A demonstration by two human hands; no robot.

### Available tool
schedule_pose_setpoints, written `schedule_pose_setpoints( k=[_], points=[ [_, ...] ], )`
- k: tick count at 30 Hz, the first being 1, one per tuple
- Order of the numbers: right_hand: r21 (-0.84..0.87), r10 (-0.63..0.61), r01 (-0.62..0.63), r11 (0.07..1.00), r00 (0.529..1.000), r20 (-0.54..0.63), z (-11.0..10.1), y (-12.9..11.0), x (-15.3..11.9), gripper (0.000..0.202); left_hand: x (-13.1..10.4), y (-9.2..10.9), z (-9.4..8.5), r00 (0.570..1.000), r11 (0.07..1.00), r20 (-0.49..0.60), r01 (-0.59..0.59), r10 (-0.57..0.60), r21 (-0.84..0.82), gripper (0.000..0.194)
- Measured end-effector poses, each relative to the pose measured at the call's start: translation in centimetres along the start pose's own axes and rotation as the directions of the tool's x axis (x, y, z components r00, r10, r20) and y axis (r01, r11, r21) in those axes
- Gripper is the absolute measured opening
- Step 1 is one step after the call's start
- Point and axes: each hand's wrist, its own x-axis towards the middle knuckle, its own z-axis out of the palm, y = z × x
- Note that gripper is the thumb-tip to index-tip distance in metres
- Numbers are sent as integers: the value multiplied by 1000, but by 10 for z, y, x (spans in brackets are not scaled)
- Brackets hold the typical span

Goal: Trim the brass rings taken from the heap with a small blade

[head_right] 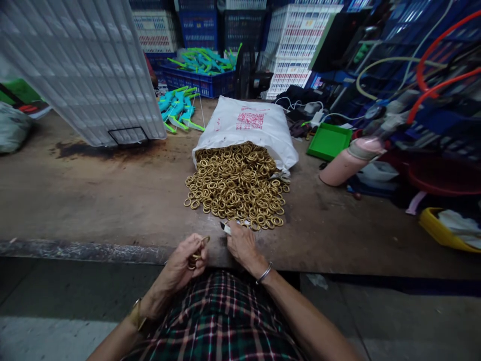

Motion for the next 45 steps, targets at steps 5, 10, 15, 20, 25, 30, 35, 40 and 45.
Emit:
schedule_pose_setpoints(
  k=[5, 10, 15, 20, 25, 30, 35, 40, 45],
  points=[
    [-37, 26, -29, 999, 997, -67, -2, -1, 5, 18, 9, -6, -12, 986, 970, -107, 104, -130, -221, 31],
    [-20, 49, -50, 999, 998, -38, 1, -5, 8, 15, 13, -13, -20, 985, 968, -125, 90, -121, -233, 25],
    [-7, 37, -37, 999, 996, -76, 3, -3, 6, 17, 20, -14, -24, 983, 939, -105, 106, -148, -328, 25],
    [-46, 66, -69, 997, 995, -72, 0, -7, 3, 18, 25, -12, -23, 976, 931, -142, 107, -166, -350, 16],
    [-54, 16, -20, 998, 998, -59, 2, -6, 0, 17, 25, -10, -16, 984, 970, -131, 91, -122, -224, 22],
    [157, -12, 18, 987, 999, -39, 3, -2, 1, 14, 26, -17, -8, 975, 981, -207, -37, 78, 192, 27],
    [676, 53, -97, 730, 995, 84, -6, -6, 7, 17, 26, -21, -2, 907, 779, -146, -245, 394, 577, 21],
    [882, -5, -408, 234, 907, 421, -16, -13, 5, 15, 28, -18, 7, 894, 742, -55, -332, 444, 582, 19],
    [849, -104, -525, 50, 843, 528, -16, -20, 3, 20, 31, -18, 8, 886, 720, -26, -359, 463, 594, 11]
  ],
)
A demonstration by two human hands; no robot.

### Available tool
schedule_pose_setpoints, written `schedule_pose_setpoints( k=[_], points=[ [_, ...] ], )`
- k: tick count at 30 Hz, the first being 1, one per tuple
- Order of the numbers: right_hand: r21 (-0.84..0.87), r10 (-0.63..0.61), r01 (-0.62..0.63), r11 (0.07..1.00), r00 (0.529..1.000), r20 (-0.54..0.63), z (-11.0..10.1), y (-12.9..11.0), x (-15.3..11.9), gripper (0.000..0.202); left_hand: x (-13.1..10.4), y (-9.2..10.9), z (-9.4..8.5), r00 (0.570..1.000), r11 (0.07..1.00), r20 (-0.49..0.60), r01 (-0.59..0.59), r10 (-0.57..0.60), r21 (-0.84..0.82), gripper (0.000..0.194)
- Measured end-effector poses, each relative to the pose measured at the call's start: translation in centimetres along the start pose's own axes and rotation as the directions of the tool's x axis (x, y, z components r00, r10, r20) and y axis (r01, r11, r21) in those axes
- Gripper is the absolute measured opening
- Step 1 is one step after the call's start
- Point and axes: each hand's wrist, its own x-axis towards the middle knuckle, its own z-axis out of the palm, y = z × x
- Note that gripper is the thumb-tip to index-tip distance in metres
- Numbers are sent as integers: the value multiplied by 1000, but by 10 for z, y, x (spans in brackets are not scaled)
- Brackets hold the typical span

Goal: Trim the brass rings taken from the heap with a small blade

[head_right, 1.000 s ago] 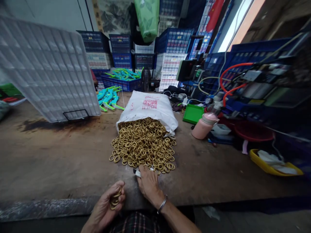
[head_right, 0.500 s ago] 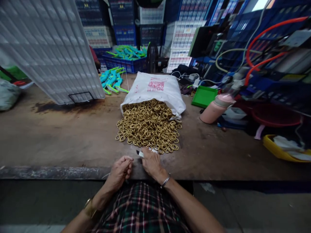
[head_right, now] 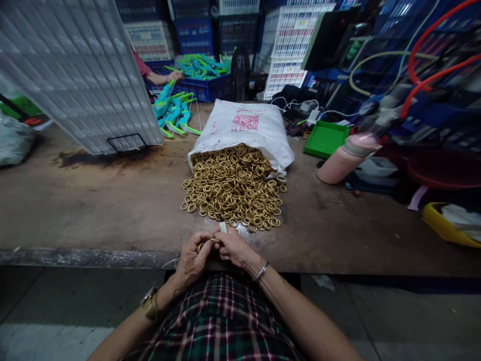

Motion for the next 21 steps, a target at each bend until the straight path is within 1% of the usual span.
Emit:
schedule_pose_setpoints(
  k=[1, 3, 5, 6, 9, 12, 14, 16, 19, 21],
  points=[
    [-7, -2, 2, 1000, 1000, -11, 0, 1, 1, 21, 0, 0, 0, 1000, 1000, 4, -6, 6, 25, 8],
    [-67, -39, 34, 997, 997, -69, -1, 5, 3, 23, 0, 0, -1, 1000, 996, -5, -17, 18, 82, 7],
    [-192, -114, 87, 977, 985, -132, -4, 8, 5, 27, 0, -1, -3, 999, 991, -37, -20, 25, 134, 8],
    [-268, -154, 110, 957, 977, -146, -5, 9, 5, 29, 0, -1, -3, 998, 989, -57, -17, 26, 149, 8],
    [-458, -242, 154, 876, 960, -139, -9, 9, 5, 32, 0, -2, -4, 996, 990, -92, 3, 10, 141, 8],
    [-538, -294, 183, 823, 947, -128, -8, 8, 5, 33, -1, -1, -3, 995, 994, -93, 34, -24, 102, 12],
    [-564, -320, 196, 802, 938, -129, -6, 7, 6, 31, -1, 2, -3, 994, 994, -73, 91, -86, 67, 16],
    [-591, -343, 198, 782, 928, -143, -5, 6, 7, 28, -2, 5, -3, 982, 983, -31, 184, -184, 12, 22],
    [-627, -381, 205, 752, 910, -160, -4, 5, 7, 26, -5, 7, -5, 947, 944, 53, 321, -318, -78, 29],
    [-639, -404, 218, 737, 901, -158, -4, 4, 7, 26, -6, 6, -6, 929, 917, 105, 369, -356, -151, 32]
  ],
)
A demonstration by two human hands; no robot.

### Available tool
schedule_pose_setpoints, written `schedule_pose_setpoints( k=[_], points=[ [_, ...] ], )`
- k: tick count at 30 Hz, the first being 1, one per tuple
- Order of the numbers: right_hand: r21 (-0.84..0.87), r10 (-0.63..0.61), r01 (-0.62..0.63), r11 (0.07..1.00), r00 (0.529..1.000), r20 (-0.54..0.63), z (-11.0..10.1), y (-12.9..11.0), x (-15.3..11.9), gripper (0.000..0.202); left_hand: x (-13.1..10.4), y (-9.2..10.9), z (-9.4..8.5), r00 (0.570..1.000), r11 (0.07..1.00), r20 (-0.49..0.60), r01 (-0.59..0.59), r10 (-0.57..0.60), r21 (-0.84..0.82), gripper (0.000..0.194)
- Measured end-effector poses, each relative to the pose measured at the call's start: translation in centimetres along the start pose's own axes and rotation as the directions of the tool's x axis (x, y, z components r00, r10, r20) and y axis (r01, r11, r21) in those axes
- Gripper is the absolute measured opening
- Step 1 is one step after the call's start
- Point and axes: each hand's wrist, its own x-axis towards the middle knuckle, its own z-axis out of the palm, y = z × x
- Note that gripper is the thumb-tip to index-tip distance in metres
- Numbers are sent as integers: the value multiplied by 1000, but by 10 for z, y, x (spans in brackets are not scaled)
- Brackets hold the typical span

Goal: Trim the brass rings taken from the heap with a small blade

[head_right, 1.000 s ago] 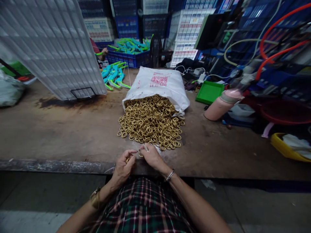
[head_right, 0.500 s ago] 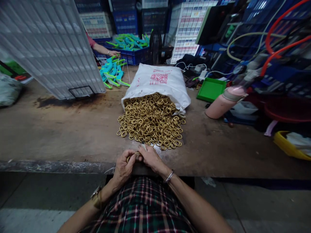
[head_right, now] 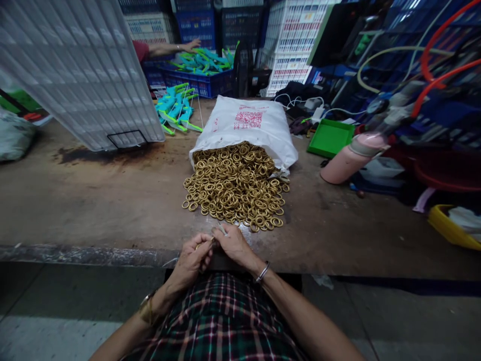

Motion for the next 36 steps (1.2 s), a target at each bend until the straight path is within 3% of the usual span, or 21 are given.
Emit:
schedule_pose_setpoints(
  k=[5, 14, 27, 32, 36],
  points=[
    [-2, -44, 44, 999, 999, 13, 1, 0, -1, 26, 0, -4, -1, 997, 987, 71, 41, -30, -157, 32],
    [-28, -97, 98, 995, 995, 31, 2, -1, -2, 27, -3, 0, -1, 1000, 1000, 28, 2, -1, -12, 33],
    [0, -85, 85, 996, 996, 18, 1, -1, -2, 29, -6, -5, -3, 995, 994, 102, -10, 21, -110, 30],
    [-140, -129, 125, 982, 991, -25, 0, 4, -4, 27, -8, -2, -4, 991, 989, 124, -23, 42, -148, 29],
    [-322, -255, 262, 910, 965, 65, 0, 5, -13, 17, -7, -3, -4, 995, 991, 82, -42, 53, -131, 30]
  ],
)
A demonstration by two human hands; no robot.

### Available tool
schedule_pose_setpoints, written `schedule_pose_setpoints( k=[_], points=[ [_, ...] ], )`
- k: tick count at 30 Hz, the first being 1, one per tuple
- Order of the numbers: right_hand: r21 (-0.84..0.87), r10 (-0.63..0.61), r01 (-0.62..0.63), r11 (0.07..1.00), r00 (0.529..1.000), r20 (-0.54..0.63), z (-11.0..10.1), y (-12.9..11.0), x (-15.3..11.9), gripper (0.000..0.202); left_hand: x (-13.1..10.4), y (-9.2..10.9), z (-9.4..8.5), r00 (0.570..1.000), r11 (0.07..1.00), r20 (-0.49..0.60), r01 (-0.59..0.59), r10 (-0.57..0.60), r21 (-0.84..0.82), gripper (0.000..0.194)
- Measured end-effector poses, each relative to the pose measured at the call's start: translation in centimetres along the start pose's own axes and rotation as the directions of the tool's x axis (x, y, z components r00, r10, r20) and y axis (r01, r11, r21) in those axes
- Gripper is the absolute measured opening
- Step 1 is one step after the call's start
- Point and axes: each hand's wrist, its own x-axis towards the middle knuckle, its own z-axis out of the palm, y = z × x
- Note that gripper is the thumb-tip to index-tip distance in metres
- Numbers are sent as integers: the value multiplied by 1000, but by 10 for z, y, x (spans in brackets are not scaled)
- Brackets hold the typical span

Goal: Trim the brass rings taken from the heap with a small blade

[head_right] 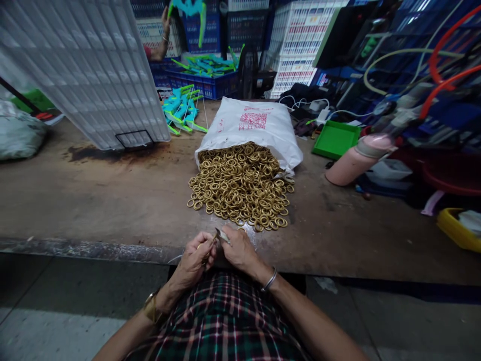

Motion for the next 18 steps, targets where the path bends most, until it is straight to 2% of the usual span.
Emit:
schedule_pose_setpoints(
  k=[4, 9, 15, 18],
  points=[
    [-208, -77, 95, 973, 993, 92, 1, -2, -7, 14, 0, -2, -2, 999, 998, -24, -32, 33, 53, 32],
    [-295, -115, 146, 944, 986, 122, 0, -4, -9, 19, -1, 3, 1, 997, 991, -66, -40, 48, 124, 35],
    [-396, -18, 78, 915, 988, 155, 4, -4, -9, 26, -4, 7, 2, 994, 980, -92, -46, 65, 194, 36],
    [-451, 46, 17, 893, 991, 129, 4, 2, -6, 25, -10, 7, 2, 998, 976, -41, -47, 57, 211, 33]
  ],
)
